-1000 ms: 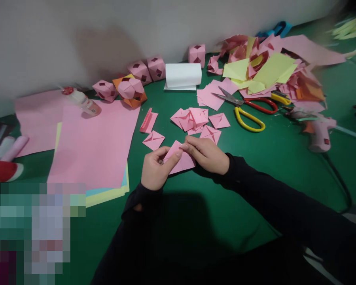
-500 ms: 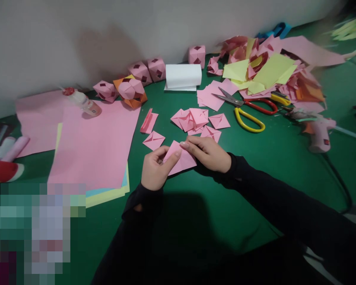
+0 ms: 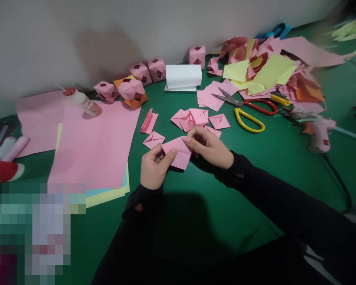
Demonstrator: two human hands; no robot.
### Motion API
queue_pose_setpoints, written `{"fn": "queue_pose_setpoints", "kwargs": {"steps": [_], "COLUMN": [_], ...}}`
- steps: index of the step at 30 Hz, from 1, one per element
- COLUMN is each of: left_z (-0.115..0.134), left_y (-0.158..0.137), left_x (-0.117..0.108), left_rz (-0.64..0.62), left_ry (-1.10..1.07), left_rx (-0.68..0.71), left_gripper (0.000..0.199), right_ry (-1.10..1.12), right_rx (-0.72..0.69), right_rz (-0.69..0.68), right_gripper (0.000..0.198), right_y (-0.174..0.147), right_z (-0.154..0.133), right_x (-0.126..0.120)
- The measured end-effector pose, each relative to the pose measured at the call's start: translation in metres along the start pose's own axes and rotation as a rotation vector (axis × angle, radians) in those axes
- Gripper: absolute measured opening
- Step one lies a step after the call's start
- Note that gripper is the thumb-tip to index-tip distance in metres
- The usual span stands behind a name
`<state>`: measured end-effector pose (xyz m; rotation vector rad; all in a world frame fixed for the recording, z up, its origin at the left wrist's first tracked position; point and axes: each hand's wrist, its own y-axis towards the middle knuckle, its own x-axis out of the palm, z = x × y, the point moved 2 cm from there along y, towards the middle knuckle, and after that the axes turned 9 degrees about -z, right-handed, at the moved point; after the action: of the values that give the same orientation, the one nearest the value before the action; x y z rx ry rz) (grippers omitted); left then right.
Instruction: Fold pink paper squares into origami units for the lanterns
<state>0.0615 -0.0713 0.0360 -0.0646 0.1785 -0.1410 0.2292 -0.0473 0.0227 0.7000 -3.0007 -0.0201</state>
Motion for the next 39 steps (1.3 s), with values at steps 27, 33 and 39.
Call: {"fn": "queue_pose_setpoints", "kwargs": {"steps": [27, 33, 39], "left_z": [-0.006, -0.009, -0.007], "left_y": [0.001, 0.002, 0.000], "left_x": [-0.002, -0.003, -0.003], "left_rz": [0.105, 0.055, 0.029], "left_ry": [-0.069, -0.178, -0.131], "left_rx": [0.066, 0.081, 0.059], "left_gripper": [0.021, 0.019, 0.018], "right_ry": [0.108, 0.089, 0.246], "right_rx": [0.142, 0.158, 0.147], "right_rz": [-0.138, -0.192, -0.157], "right_gripper": [0.031, 0.036, 0.041], "right_y": [0.002, 0.002, 0.003], "right_z": [-0.009, -0.011, -0.002], "right_x": [-0.010, -0.012, -0.013]}}
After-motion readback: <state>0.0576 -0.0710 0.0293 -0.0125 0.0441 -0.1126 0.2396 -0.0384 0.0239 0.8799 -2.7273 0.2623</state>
